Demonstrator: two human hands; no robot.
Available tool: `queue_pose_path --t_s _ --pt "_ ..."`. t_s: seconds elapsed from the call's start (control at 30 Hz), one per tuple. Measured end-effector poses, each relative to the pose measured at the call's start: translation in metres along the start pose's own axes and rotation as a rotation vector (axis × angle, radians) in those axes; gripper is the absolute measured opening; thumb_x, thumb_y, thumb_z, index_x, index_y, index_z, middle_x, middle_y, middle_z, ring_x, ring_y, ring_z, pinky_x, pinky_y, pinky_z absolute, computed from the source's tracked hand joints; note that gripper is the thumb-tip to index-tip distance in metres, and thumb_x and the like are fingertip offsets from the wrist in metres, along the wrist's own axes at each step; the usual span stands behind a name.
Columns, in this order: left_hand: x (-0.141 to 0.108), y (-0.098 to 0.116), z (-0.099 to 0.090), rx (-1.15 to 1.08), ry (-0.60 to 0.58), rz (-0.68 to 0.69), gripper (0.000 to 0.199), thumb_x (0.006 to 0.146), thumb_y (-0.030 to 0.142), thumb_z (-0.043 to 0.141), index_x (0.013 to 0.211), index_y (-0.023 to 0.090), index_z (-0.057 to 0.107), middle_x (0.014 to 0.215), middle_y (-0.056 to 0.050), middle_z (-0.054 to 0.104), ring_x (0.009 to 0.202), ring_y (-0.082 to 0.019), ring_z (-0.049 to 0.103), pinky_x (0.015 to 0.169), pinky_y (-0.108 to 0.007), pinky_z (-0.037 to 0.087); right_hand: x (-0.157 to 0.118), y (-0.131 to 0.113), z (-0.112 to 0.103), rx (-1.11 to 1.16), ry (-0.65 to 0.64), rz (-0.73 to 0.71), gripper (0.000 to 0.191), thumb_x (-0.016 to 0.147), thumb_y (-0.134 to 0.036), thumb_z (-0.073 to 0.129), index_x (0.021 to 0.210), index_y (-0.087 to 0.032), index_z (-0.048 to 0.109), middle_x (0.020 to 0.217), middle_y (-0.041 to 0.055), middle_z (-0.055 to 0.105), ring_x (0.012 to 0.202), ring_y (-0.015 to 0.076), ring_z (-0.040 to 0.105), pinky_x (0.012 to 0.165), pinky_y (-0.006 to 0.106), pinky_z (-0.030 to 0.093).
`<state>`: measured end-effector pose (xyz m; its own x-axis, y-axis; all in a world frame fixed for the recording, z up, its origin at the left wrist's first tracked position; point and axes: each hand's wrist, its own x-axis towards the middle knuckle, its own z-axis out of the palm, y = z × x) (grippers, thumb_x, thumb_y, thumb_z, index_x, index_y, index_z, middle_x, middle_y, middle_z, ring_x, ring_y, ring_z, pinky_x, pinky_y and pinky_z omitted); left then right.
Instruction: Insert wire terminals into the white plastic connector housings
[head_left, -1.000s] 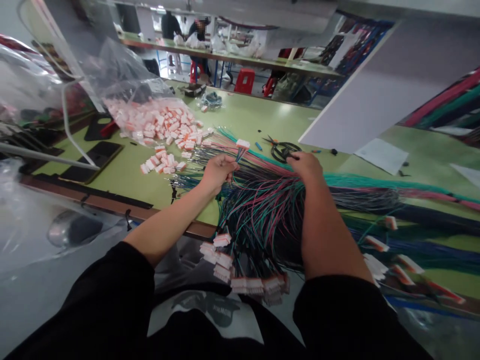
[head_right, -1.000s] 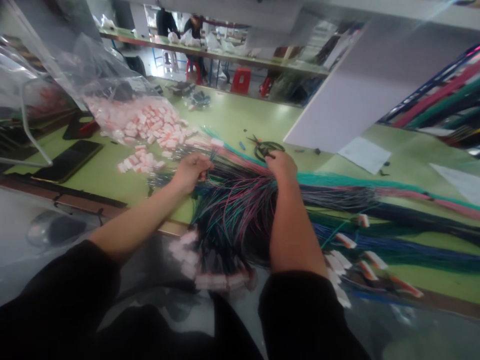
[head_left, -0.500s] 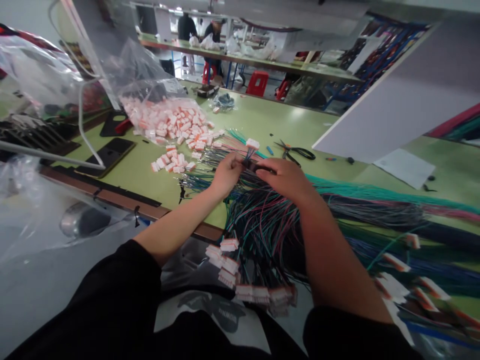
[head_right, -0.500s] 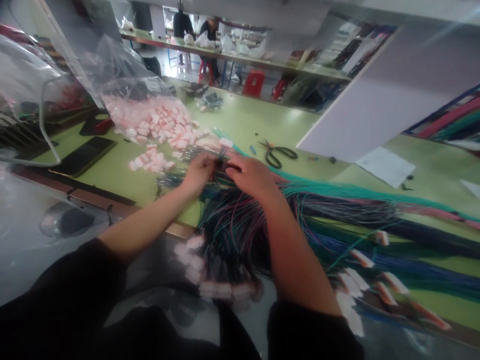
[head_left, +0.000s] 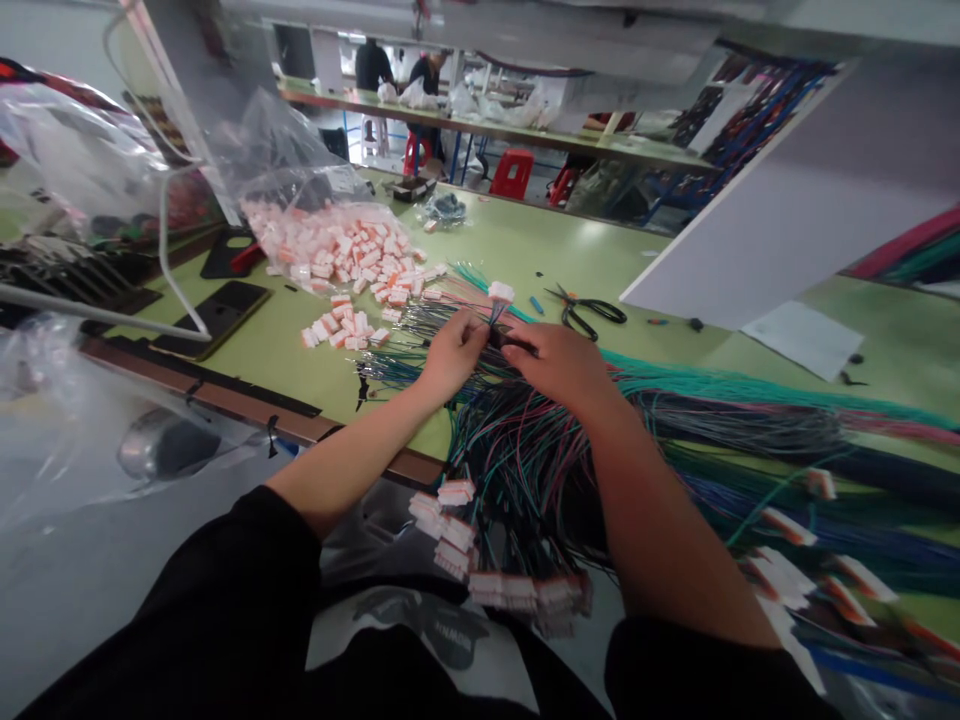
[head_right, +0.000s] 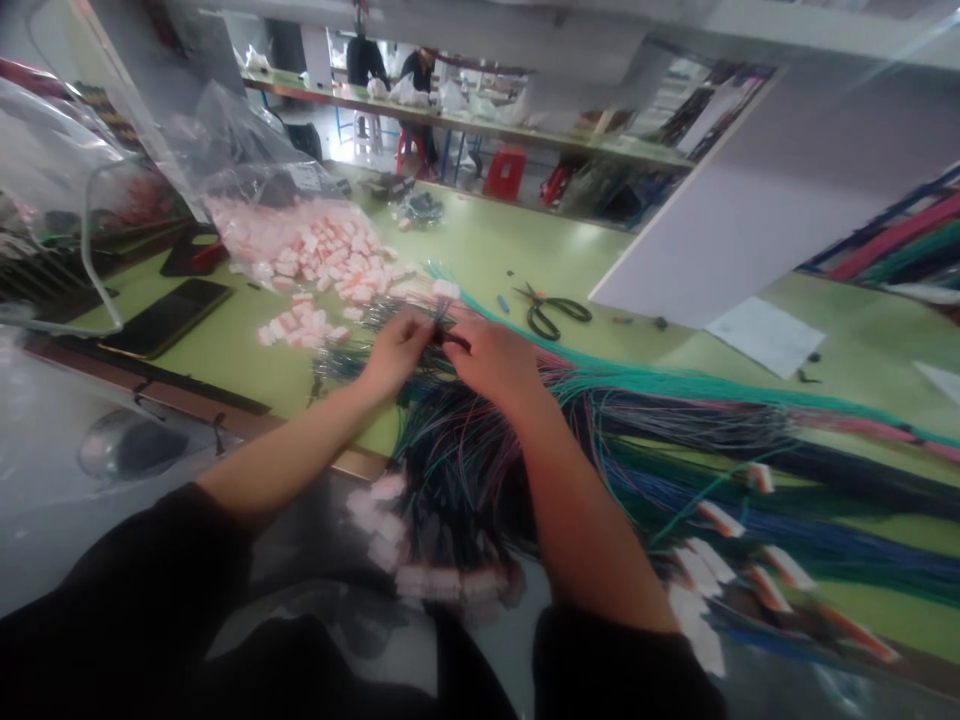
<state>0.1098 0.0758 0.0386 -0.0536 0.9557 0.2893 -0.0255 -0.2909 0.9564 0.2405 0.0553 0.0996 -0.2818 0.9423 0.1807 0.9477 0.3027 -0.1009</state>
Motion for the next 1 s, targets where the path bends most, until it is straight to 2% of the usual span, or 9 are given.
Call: queue_pose_path --t_s 0.1,0.23,0.33,0.4,0.47,0.6,0.7,0.83,1.0 --pt "0.001 0.001 0.000 -0.055 0.007 0.000 0.024 0.080 0.006 0.051 0.060 0.018 0.047 0.055 0.005 0.044 0.055 -0.009 0.040 0.059 -0.025 0.033 0.000 0.001 0.001 0.032 -0.010 0.015 0.027 0.084 -0.035 0.048 0.091 -0.022 0.070 0.098 0.0083 0.071 0.092 0.0265 0.063 0.068 0.034 0.042" --pt "0.000 0.008 0.000 -0.178 -0.012 -0.024 0.026 0.078 0.001 0.047 0.057 0.017 0.046 0.052 0.006 0.044 0.051 -0.007 0.038 0.057 -0.022 0.034 0.007 0.008 0.011 0.142 0.015 0.023 0.033 0.083 -0.032 0.049 0.112 -0.023 0.064 0.110 0.0085 0.068 0.096 0.0262 0.061 0.074 0.035 0.043" --pt "-0.002 0.014 -0.002 -0.229 -0.034 -0.086 0.028 0.079 0.001 0.047 0.055 0.016 0.044 0.050 0.006 0.043 0.047 -0.005 0.035 0.052 -0.020 0.030 0.016 0.013 0.026 0.213 0.049 -0.065 0.026 0.082 -0.027 0.048 0.101 -0.022 0.065 0.101 0.0082 0.069 0.092 0.0254 0.061 0.073 0.035 0.043" --pt "-0.003 0.016 -0.004 -0.268 -0.071 -0.178 0.027 0.082 0.005 0.048 0.057 0.016 0.045 0.049 0.007 0.044 0.042 -0.004 0.030 0.046 -0.019 0.024 0.019 0.013 0.036 0.247 0.130 -0.129 0.023 0.082 -0.025 0.045 0.091 -0.022 0.066 0.095 0.0079 0.069 0.091 0.0252 0.059 0.077 0.037 0.043" --pt "-0.004 0.016 -0.006 -0.332 -0.118 -0.287 0.025 0.085 0.009 0.049 0.060 0.016 0.046 0.050 0.007 0.047 0.038 -0.003 0.027 0.042 -0.019 0.020 0.020 0.012 0.043 0.264 0.243 -0.161 0.026 0.084 -0.025 0.042 0.091 -0.023 0.067 0.094 0.0070 0.069 0.094 0.0251 0.058 0.084 0.039 0.041" --pt "-0.003 0.016 -0.008 -0.499 -0.215 -0.437 0.026 0.086 0.015 0.056 0.063 0.016 0.045 0.050 0.007 0.048 0.034 -0.001 0.027 0.037 -0.016 0.019 0.015 0.006 0.051 0.310 0.374 -0.151 0.032 0.089 -0.027 0.036 0.089 -0.028 0.068 0.092 0.0044 0.069 0.097 0.0232 0.058 0.094 0.040 0.038" --pt "-0.001 0.017 -0.011 -0.575 -0.317 -0.556 0.028 0.086 0.015 0.058 0.061 0.015 0.044 0.049 0.007 0.047 0.033 0.001 0.025 0.035 -0.013 0.018 0.012 0.003 0.054 0.470 0.427 -0.136 0.030 0.088 -0.027 0.039 0.083 -0.028 0.068 0.092 0.0033 0.069 0.103 0.0213 0.058 0.096 0.039 0.039" --pt "0.004 0.018 -0.016 -0.601 -0.399 -0.636 0.028 0.085 0.011 0.059 0.060 0.014 0.045 0.046 0.007 0.046 0.031 0.001 0.024 0.034 -0.013 0.017 0.014 0.002 0.057 0.826 0.396 -0.085 0.019 0.079 -0.025 0.051 0.082 -0.028 0.069 0.097 0.0004 0.068 0.103 0.0196 0.059 0.094 0.039 0.043" --pt "0.005 0.017 -0.014 -0.567 -0.335 -0.549 0.024 0.083 0.006 0.058 0.064 0.015 0.047 0.046 0.008 0.044 0.032 0.001 0.023 0.035 -0.014 0.017 0.018 0.004 0.048 1.272 0.142 -0.093 0.022 0.066 -0.028 0.063 0.087 -0.024 0.069 0.103 0.0019 0.069 0.097 0.0203 0.061 0.089 0.039 0.047"
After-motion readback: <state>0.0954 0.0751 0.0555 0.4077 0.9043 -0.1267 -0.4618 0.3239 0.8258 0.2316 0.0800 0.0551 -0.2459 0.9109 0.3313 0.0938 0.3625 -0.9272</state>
